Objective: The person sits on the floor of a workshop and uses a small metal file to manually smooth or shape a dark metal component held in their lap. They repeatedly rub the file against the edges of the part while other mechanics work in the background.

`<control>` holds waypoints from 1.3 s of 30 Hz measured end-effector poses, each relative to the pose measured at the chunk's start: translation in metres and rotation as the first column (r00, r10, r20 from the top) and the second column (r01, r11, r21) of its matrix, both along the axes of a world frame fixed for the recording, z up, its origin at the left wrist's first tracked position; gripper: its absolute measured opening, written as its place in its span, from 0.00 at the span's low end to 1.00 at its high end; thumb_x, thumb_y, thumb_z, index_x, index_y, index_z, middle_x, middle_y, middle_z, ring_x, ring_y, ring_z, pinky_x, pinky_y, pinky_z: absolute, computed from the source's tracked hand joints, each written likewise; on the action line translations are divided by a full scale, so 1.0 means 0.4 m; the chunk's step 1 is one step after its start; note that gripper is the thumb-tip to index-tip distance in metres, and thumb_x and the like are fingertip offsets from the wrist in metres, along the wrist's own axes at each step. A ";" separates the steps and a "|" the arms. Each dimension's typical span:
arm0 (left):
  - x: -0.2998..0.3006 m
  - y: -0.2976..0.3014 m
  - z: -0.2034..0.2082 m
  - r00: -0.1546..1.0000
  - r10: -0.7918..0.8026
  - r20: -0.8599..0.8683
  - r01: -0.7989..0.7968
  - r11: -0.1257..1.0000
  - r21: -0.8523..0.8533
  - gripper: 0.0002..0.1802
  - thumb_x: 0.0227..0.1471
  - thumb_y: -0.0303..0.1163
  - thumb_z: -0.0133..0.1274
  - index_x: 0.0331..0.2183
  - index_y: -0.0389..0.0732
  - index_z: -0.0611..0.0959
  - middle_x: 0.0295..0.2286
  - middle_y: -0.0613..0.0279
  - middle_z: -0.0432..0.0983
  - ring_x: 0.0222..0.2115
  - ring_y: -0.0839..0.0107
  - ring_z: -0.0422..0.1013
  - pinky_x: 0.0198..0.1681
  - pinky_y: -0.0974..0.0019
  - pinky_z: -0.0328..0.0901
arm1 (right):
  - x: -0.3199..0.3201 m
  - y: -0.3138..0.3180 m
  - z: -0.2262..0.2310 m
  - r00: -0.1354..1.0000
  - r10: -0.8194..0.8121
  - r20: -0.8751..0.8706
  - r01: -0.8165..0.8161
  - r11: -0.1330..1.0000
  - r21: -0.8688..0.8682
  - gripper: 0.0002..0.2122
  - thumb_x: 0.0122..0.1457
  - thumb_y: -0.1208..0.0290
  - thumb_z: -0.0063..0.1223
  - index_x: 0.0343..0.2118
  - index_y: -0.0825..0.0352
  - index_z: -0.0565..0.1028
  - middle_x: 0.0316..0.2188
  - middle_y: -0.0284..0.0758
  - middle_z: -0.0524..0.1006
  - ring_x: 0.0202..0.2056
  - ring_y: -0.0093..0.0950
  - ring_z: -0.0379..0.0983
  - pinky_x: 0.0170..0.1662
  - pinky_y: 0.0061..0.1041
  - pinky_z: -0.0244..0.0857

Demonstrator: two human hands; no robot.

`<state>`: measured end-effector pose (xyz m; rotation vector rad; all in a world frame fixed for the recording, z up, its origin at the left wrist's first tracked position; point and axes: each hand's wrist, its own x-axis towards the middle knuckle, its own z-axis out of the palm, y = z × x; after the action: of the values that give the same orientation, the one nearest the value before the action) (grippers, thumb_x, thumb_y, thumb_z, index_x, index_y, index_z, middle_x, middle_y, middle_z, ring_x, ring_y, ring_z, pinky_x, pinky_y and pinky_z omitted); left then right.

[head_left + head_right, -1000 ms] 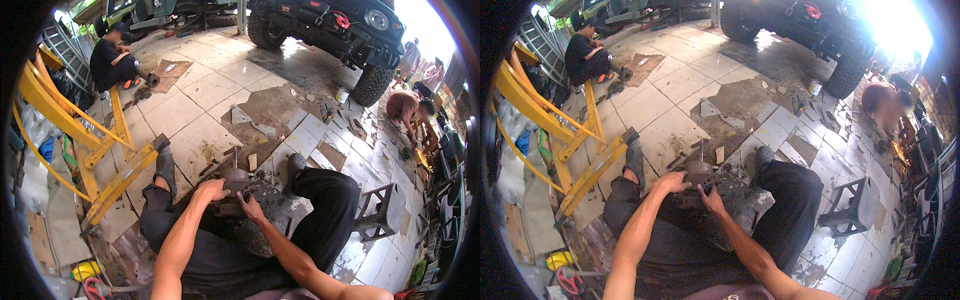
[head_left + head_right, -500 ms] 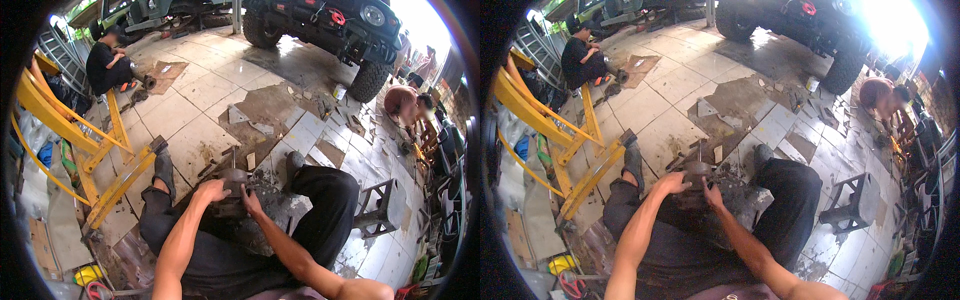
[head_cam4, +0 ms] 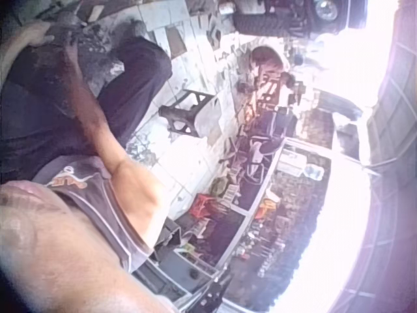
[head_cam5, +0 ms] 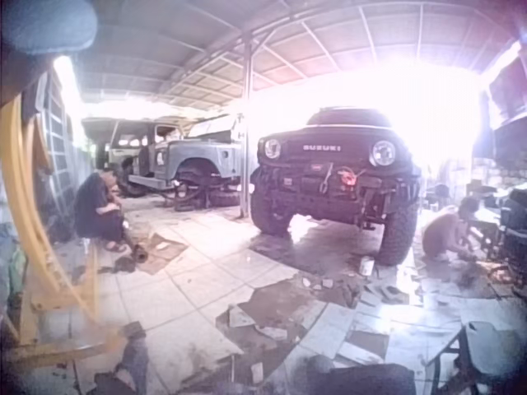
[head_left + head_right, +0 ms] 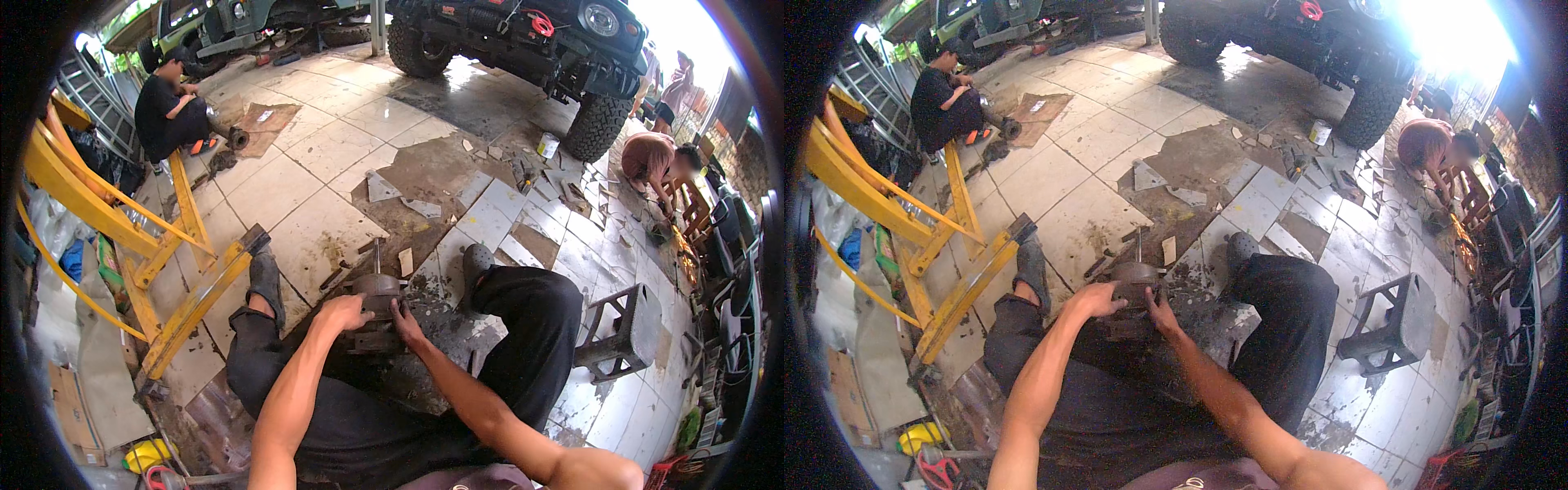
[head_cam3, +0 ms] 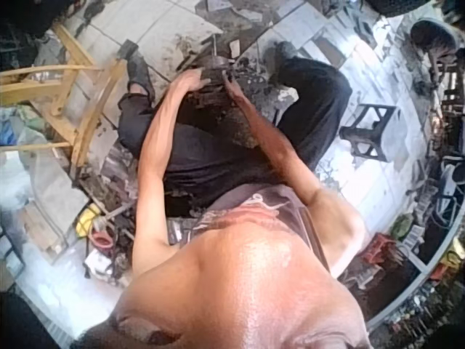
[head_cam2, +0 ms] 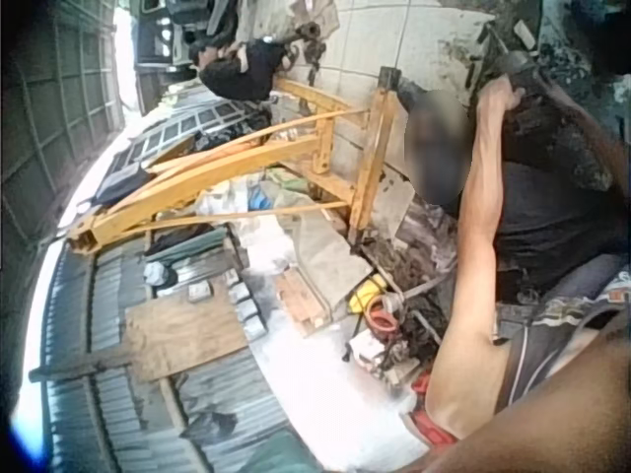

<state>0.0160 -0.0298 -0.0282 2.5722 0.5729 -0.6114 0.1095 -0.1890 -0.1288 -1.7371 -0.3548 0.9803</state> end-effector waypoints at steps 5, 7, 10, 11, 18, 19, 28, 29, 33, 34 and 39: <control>-0.023 0.007 0.022 1.000 0.027 0.001 -0.027 1.000 -0.002 0.33 0.50 0.48 0.52 0.52 0.36 0.69 0.43 0.43 0.73 0.46 0.50 0.69 0.48 0.53 0.65 | -0.043 -0.002 0.035 0.983 0.048 0.179 -0.015 0.983 -0.183 0.43 0.57 0.37 0.38 0.62 0.72 0.50 0.60 0.51 0.56 0.62 0.42 0.51 0.61 0.32 0.48; -0.028 0.019 0.010 1.000 0.021 0.006 -0.021 1.000 -0.001 0.33 0.50 0.48 0.52 0.52 0.36 0.69 0.43 0.43 0.74 0.45 0.50 0.70 0.48 0.53 0.65 | -0.079 -0.014 0.056 0.981 0.080 0.174 -0.066 0.994 -0.082 0.42 0.57 0.38 0.38 0.62 0.73 0.52 0.59 0.51 0.58 0.61 0.42 0.52 0.61 0.32 0.49; -0.011 0.012 -0.006 1.000 -0.001 0.023 0.002 1.000 -0.002 0.33 0.50 0.48 0.52 0.52 0.36 0.69 0.42 0.42 0.74 0.45 0.50 0.70 0.47 0.52 0.65 | -0.069 -0.017 0.019 0.973 0.066 0.222 -0.074 0.997 0.026 0.41 0.58 0.38 0.38 0.61 0.74 0.53 0.59 0.51 0.58 0.61 0.42 0.53 0.60 0.32 0.49; -0.009 0.008 -0.008 1.000 -0.004 0.028 0.004 1.000 -0.002 0.33 0.50 0.48 0.52 0.52 0.36 0.69 0.42 0.42 0.74 0.44 0.50 0.70 0.47 0.52 0.65 | -0.053 -0.014 0.014 0.990 0.049 0.129 -0.055 0.998 0.042 0.41 0.58 0.38 0.39 0.61 0.74 0.53 0.59 0.51 0.58 0.61 0.42 0.54 0.60 0.32 0.49; -0.001 0.003 -0.005 0.999 -0.021 -0.031 0.021 1.000 0.003 0.32 0.51 0.49 0.51 0.53 0.39 0.69 0.42 0.43 0.74 0.45 0.50 0.70 0.47 0.52 0.65 | -0.018 -0.026 -0.014 0.985 0.126 0.117 -0.129 0.992 0.018 0.43 0.56 0.37 0.41 0.61 0.73 0.51 0.60 0.50 0.57 0.61 0.41 0.53 0.61 0.33 0.48; -0.002 0.006 -0.017 1.000 -0.026 -0.013 0.026 0.999 0.022 0.32 0.51 0.49 0.51 0.53 0.39 0.69 0.42 0.44 0.74 0.45 0.50 0.70 0.47 0.52 0.65 | -0.029 -0.027 -0.012 0.972 0.148 0.181 -0.141 0.989 -0.050 0.44 0.56 0.37 0.41 0.61 0.73 0.50 0.60 0.50 0.57 0.61 0.41 0.52 0.62 0.33 0.47; 0.003 0.003 -0.009 0.999 -0.035 0.001 0.035 0.999 -0.031 0.31 0.51 0.48 0.52 0.52 0.39 0.70 0.42 0.45 0.75 0.44 0.50 0.70 0.46 0.52 0.66 | 0.004 -0.036 0.050 0.992 0.104 -0.065 -0.097 0.991 0.093 0.46 0.53 0.35 0.44 0.62 0.71 0.49 0.60 0.50 0.57 0.61 0.41 0.53 0.61 0.33 0.49; -0.003 0.008 -0.011 1.000 -0.025 -0.017 0.025 0.999 -0.033 0.31 0.51 0.48 0.52 0.51 0.38 0.70 0.42 0.45 0.75 0.44 0.50 0.70 0.46 0.52 0.66 | -0.005 -0.035 0.055 0.993 0.116 -0.015 -0.114 0.991 0.064 0.46 0.53 0.34 0.44 0.62 0.71 0.49 0.59 0.50 0.57 0.60 0.42 0.54 0.61 0.33 0.49; -0.015 0.011 -0.006 1.000 -0.016 0.004 0.016 1.000 -0.006 0.30 0.51 0.48 0.51 0.50 0.38 0.71 0.41 0.45 0.75 0.44 0.50 0.71 0.46 0.52 0.66 | -0.049 -0.037 0.074 0.967 0.178 0.183 -0.173 0.984 -0.044 0.45 0.53 0.35 0.44 0.62 0.71 0.50 0.57 0.50 0.61 0.59 0.42 0.56 0.60 0.33 0.50; -0.018 0.010 0.001 1.000 -0.013 0.006 0.013 1.000 -0.004 0.30 0.51 0.48 0.51 0.50 0.38 0.71 0.41 0.45 0.75 0.44 0.50 0.71 0.46 0.52 0.66 | -0.050 -0.034 0.080 0.970 0.185 0.155 -0.179 0.983 -0.049 0.45 0.53 0.35 0.44 0.62 0.71 0.51 0.57 0.50 0.61 0.59 0.42 0.56 0.60 0.33 0.50; 0.010 -0.001 -0.030 0.998 -0.039 0.043 0.040 0.999 -0.020 0.29 0.51 0.49 0.52 0.49 0.39 0.72 0.41 0.44 0.75 0.44 0.50 0.71 0.46 0.51 0.66 | 0.038 -0.025 -0.051 0.992 0.125 0.026 -0.127 0.986 0.113 0.46 0.52 0.34 0.44 0.63 0.67 0.48 0.58 0.51 0.60 0.58 0.46 0.58 0.59 0.37 0.52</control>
<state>0.0199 -0.0303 -0.0402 2.5759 0.5006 -0.5713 0.1247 -0.1989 -0.1491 -1.6366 -0.5279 1.0147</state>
